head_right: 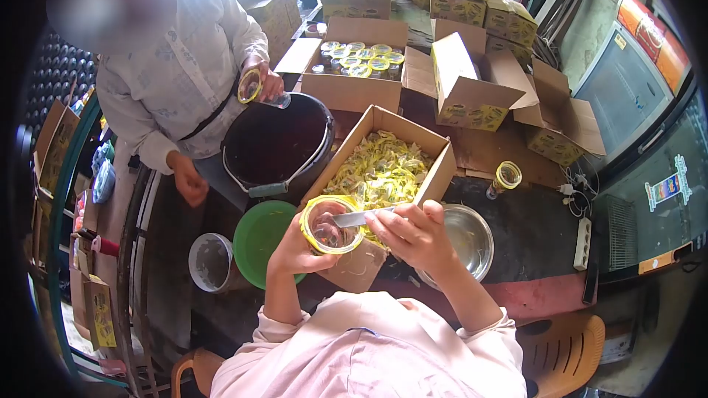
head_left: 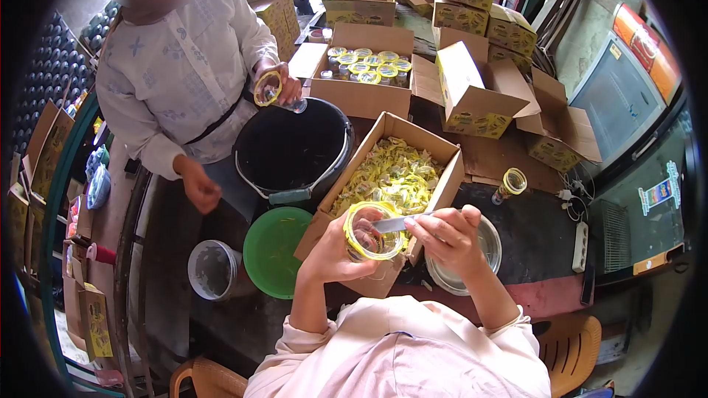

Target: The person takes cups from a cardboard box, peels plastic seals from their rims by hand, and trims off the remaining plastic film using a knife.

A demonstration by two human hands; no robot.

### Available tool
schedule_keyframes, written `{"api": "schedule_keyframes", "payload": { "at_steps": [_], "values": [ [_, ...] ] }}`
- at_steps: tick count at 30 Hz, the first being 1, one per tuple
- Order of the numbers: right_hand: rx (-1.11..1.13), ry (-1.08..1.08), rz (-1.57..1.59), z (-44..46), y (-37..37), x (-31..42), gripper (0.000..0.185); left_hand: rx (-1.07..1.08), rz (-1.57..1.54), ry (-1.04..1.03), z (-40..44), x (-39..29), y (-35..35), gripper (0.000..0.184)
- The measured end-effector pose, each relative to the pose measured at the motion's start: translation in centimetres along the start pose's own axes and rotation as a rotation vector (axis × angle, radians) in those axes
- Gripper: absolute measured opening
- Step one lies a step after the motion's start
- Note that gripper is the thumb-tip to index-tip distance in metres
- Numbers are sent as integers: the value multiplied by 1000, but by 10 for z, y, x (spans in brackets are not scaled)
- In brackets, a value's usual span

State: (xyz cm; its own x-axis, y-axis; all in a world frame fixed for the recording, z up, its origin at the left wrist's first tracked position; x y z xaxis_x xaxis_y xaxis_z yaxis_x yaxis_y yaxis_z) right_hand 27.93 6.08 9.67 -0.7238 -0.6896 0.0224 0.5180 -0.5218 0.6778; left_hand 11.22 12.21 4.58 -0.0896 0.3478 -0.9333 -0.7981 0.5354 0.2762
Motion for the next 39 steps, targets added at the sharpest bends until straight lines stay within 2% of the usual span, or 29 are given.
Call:
{"api": "schedule_keyframes", "payload": {
  "at_steps": [5, 8, 14, 23, 26, 30, 34, 39],
  "values": [
    [13, 14, -8, -1, -2, 1, 25, -59, 104, 49, 2, -9, -5, 66],
    [0, 22, 8, -1, -2, 1, 23, -96, 200, -84, 4, -9, -4, 65],
    [-8, 16, 2, 0, -2, -3, 26, -42, 93, -3, 4, -10, -8, 63],
    [-73, 41, 30, -1, -2, -5, 25, 28, -98, -63, 5, -7, -20, 61],
    [-111, 61, 70, 2, 0, -4, 19, 69, -181, -44, 5, -12, -22, 61],
    [-108, 45, 69, 2, 0, -7, 24, 132, -180, -91, 7, -16, -22, 61],
    [-151, -88, 216, -2, -5, -17, 22, 210, -288, -73, 6, -11, -28, 58],
    [-355, -349, 399, -10, -28, -53, 20, 213, -351, -41, 9, -5, -26, 57]
  ]
}}
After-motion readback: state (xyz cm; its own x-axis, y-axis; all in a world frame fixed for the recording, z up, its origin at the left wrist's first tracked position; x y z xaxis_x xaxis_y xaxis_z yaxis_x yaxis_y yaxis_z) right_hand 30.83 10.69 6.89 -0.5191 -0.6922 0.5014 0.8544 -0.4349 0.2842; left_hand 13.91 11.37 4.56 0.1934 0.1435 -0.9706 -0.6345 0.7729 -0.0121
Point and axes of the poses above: each hand's wrist, its own z-axis towards the middle knuckle, its own y-axis out of the back of the hand, x = y × z, the point moved 5 cm from there along z, towards the middle knuckle, and after that the axes turned 14 degrees about z, right-handed, at the moved point
